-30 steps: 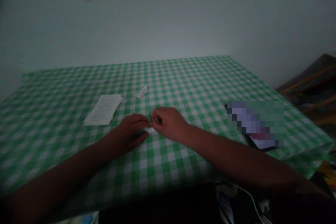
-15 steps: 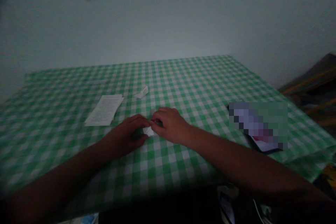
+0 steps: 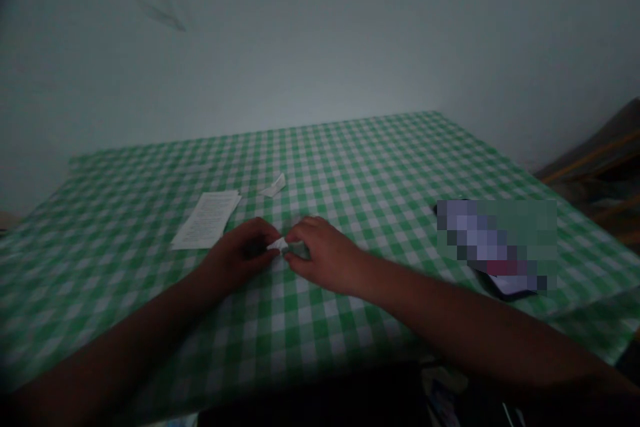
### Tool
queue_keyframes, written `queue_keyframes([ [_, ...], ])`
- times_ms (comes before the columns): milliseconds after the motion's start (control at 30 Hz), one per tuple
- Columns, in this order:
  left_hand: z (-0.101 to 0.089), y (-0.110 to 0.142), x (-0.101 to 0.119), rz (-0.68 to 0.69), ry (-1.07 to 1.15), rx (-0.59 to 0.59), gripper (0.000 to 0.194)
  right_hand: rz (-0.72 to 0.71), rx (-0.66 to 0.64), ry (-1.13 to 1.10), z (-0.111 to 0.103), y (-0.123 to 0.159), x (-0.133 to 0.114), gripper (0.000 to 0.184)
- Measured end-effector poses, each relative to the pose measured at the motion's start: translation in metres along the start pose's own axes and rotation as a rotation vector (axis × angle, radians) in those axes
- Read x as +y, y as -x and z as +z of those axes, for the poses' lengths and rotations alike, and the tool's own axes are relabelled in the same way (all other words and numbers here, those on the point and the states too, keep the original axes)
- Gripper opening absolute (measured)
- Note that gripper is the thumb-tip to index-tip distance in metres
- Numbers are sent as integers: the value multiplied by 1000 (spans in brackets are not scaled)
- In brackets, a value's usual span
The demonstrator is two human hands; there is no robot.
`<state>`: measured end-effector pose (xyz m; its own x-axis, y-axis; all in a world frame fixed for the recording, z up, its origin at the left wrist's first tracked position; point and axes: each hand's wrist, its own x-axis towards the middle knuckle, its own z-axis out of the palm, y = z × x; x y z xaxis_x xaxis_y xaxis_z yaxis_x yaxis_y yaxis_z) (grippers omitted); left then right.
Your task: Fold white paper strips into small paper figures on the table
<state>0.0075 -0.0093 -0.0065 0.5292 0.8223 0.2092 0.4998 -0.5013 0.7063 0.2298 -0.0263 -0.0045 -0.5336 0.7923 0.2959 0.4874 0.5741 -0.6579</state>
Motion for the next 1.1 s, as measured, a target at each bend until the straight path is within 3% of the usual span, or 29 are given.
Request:
queue_keyframes([
  [100,1,2,-2,-51,88,39,18,62,63,37,-1,2,-1,69],
  [167,2,3,-2,-69,136,53,21,111,38,62,-1,2,0,106],
  [233,3,4,-1,-79,184,60,22,144,-14,78,0,1,3,124],
  [300,3,4,1,-101,252,60,21,159,-42,100,1,-1,8,128],
  [400,4,4,4,-135,331,48,19,63,-37,105,3,-4,12,111],
  [567,4,6,4,-124,346,48,18,-139,-26,28,0,-4,9,38],
  [633,4,7,4,-102,327,30,16,-171,-39,6,-2,-3,6,23],
  [833,2,6,8,-18,212,-38,9,-210,-46,45,-2,-3,1,9],
  [1100,1,6,4,42,90,-74,13,-191,-48,64,3,-5,7,14],
])
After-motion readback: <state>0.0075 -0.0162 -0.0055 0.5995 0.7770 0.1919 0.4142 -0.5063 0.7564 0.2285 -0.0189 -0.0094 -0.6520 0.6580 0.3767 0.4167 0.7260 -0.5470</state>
